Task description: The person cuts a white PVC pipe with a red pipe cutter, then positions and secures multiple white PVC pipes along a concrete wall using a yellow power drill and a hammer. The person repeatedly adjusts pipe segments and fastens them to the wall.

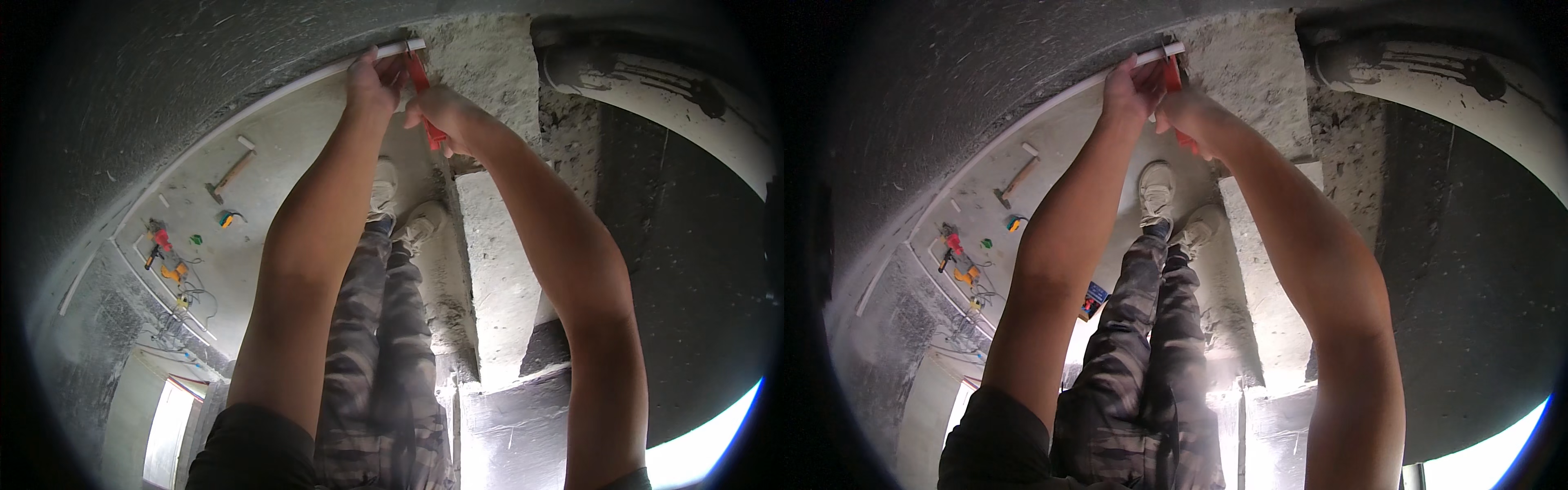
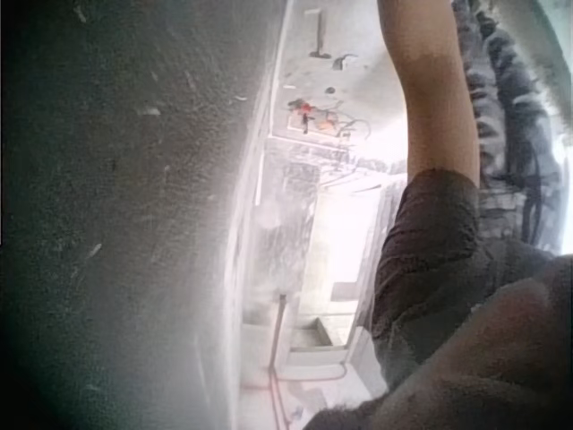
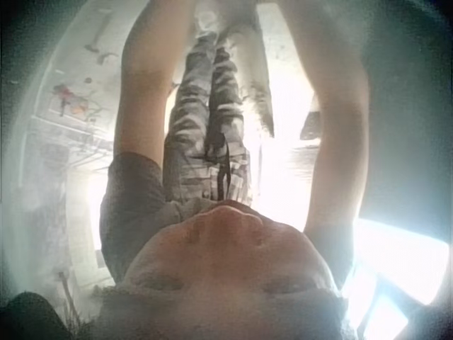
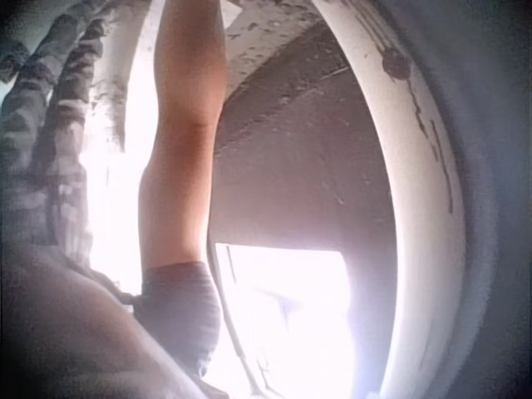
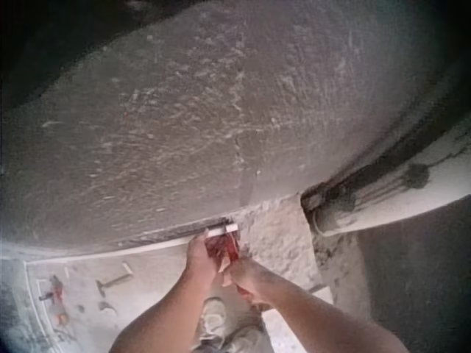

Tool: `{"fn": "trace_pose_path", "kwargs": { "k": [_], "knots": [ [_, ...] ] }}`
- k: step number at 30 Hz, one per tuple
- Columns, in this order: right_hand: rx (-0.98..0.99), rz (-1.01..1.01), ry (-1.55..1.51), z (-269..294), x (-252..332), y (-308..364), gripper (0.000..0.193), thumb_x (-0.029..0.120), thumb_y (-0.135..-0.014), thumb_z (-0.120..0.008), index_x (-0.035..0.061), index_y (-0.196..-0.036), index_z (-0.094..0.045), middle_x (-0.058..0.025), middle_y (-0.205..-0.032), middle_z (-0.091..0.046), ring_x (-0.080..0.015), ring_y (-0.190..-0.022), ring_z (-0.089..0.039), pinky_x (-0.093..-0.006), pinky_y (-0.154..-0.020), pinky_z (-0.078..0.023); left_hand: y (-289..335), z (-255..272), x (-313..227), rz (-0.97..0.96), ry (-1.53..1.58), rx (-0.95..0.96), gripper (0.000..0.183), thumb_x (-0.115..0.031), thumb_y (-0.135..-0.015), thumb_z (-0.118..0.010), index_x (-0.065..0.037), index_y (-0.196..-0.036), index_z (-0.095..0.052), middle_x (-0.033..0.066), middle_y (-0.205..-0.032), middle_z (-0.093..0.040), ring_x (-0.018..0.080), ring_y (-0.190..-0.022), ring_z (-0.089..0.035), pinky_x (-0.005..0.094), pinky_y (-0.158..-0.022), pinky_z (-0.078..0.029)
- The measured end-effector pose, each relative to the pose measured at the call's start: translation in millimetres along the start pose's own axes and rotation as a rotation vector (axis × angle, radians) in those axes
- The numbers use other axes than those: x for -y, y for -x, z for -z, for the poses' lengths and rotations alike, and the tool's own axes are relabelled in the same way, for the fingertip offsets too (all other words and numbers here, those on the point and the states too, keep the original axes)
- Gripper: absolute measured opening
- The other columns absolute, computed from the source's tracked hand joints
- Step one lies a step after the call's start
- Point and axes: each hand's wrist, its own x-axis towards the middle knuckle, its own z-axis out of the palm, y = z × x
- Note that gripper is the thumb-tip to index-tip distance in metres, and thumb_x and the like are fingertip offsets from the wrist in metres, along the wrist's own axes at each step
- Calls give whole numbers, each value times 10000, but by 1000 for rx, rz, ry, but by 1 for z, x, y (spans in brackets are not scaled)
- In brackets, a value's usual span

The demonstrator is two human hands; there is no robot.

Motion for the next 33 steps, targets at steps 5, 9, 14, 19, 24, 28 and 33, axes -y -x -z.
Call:
{"fn": "trace_pose_path", "kwargs": {
  "k": [5,9,14,19,24,28,33],
  "knots": [
    [-15,0,-36,1,7,9,406,251,-801,-719,35,-1114,-576,-81,-875,-466,-225,-742,-436,-446,-680,-417,-9,3,-2,30,17,61,297,-269,-1045,-554,-65,-1258,-521,192,-1136,-711,317,-1025,-698,462,-878,-542],
    [-42,58,-114,-4,1,6,326,242,-781,-722,67,-1013,-576,-57,-844,-459,-211,-706,-410,-431,-650,-389,-13,5,-1,37,26,46,295,-259,-1042,-554,-59,-1255,-519,190,-1082,-723,318,-977,-709,446,-818,-561],
    [-24,53,-131,-4,-3,-3,237,209,-764,-713,107,-905,-554,-40,-811,-450,-194,-662,-390,-413,-616,-353,-18,8,-2,45,13,48,301,-245,-1037,-554,-44,-1258,-516,206,-1061,-719,318,-949,-712,444,-788,-582],
    [-17,56,-174,0,-6,-12,204,156,-759,-699,102,-882,-547,-31,-753,-426,-186,-610,-380,-396,-550,-316,-13,4,0,9,17,24,319,-242,-1038,-546,-5,-1248,-519,232,-1065,-708,340,-964,-706,449,-800,-595],
    [22,94,-169,4,-5,-11,190,137,-769,-697,86,-889,-559,-43,-761,-467,-187,-590,-421,-375,-509,-320,-17,3,-3,76,66,42,313,-224,-1038,-537,13,-1243,-527,243,-1118,-694,361,-987,-701,455,-829,-600],
    [22,178,-189,0,-15,-22,225,159,-775,-716,53,-944,-610,-68,-820,-547,-205,-667,-520,-381,-576,-425,-22,7,0,50,81,51,322,-217,-1036,-534,17,-1257,-525,247,-1148,-688,366,-1020,-696,465,-843,-602],
    [36,193,-214,-2,-19,-35,251,166,-769,-724,60,-983,-648,-69,-877,-585,-210,-752,-557,-399,-684,-493,-17,6,1,29,35,32,328,-208,-1037,-529,26,-1267,-516,258,-1169,-685,369,-1041,-697,474,-866,-608]
  ]
}}
